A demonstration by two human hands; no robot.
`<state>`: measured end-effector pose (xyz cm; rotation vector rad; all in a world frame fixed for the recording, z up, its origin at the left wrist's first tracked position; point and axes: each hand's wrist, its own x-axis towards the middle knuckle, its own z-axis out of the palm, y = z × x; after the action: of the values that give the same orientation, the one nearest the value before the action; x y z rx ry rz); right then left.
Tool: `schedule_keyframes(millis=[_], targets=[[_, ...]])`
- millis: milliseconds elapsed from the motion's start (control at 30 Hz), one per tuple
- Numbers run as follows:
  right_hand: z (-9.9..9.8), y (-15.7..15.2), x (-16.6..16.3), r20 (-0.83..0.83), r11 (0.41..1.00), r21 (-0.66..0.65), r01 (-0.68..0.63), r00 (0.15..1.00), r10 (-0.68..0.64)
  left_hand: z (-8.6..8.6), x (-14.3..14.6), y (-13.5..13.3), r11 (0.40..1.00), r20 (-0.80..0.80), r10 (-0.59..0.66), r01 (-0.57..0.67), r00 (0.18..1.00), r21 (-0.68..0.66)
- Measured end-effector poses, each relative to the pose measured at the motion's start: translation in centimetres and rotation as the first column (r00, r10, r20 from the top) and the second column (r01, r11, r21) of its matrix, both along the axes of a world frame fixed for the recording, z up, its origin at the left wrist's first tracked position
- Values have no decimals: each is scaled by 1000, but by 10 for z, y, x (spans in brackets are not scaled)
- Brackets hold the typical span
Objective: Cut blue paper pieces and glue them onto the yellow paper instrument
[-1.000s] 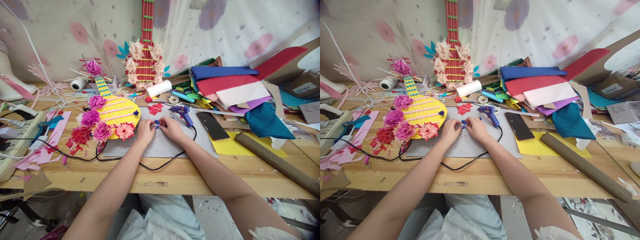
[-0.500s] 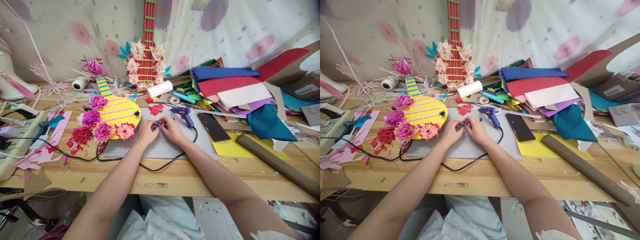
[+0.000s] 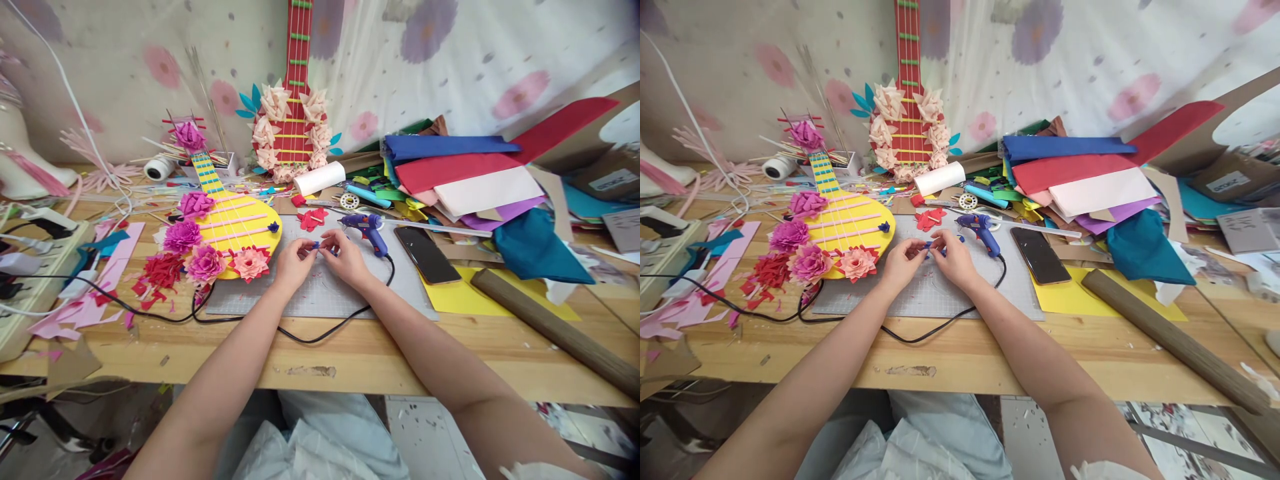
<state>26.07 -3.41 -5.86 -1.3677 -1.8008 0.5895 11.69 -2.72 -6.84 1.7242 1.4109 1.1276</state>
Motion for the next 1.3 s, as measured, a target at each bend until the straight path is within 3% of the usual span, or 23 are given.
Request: schedule_keyframes(millis=[200,300,367,467,533,600,667,733,867,933,1033,1133,1300], targets=[[1,2,2,-15,999,42,26,1000,-25,-5,0,2,999,135,-6,12,991,-48],[13,4,22,-7,995,66,75,997,-75,-8,-1,4,996,223,46,-27,974,-88],[25,2,48,-9,998,2,55,998,-55,-9,-2,6,992,282,78,-46,956,-118],[39,-1,93,-13,960,-262,-100,995,100,-8,-2,9,985,344,116,-65,932,-158],[39,0,113,82,944,-330,-1,996,30,-7,-1,10,981,367,137,-75,920,-180],[32,6,119,175,942,-263,209,970,-166,-5,0,10,978,376,150,-81,914,-193],[19,15,112,203,932,-170,319,937,-284,-4,-1,9,976,376,157,-85,913,-201],[6,24,100,199,929,-105,355,923,-330,-2,-1,8,974,378,166,-91,911,-207],[-3,29,82,142,894,-156,420,905,-400,-1,-2,7,970,395,170,-81,903,-230],[3,24,79,-9,913,-189,362,929,-370,-1,-2,7,967,393,169,-75,904,-242],[17,9,76,-237,961,-250,114,956,-175,-1,-1,8,965,383,168,-74,908,-250],[27,-3,72,-207,944,-330,-31,977,-40,-2,-1,8,964,385,173,-76,907,-254],[26,-5,64,-107,950,-308,-53,994,20,-4,-2,9,968,368,162,-75,915,-239]])
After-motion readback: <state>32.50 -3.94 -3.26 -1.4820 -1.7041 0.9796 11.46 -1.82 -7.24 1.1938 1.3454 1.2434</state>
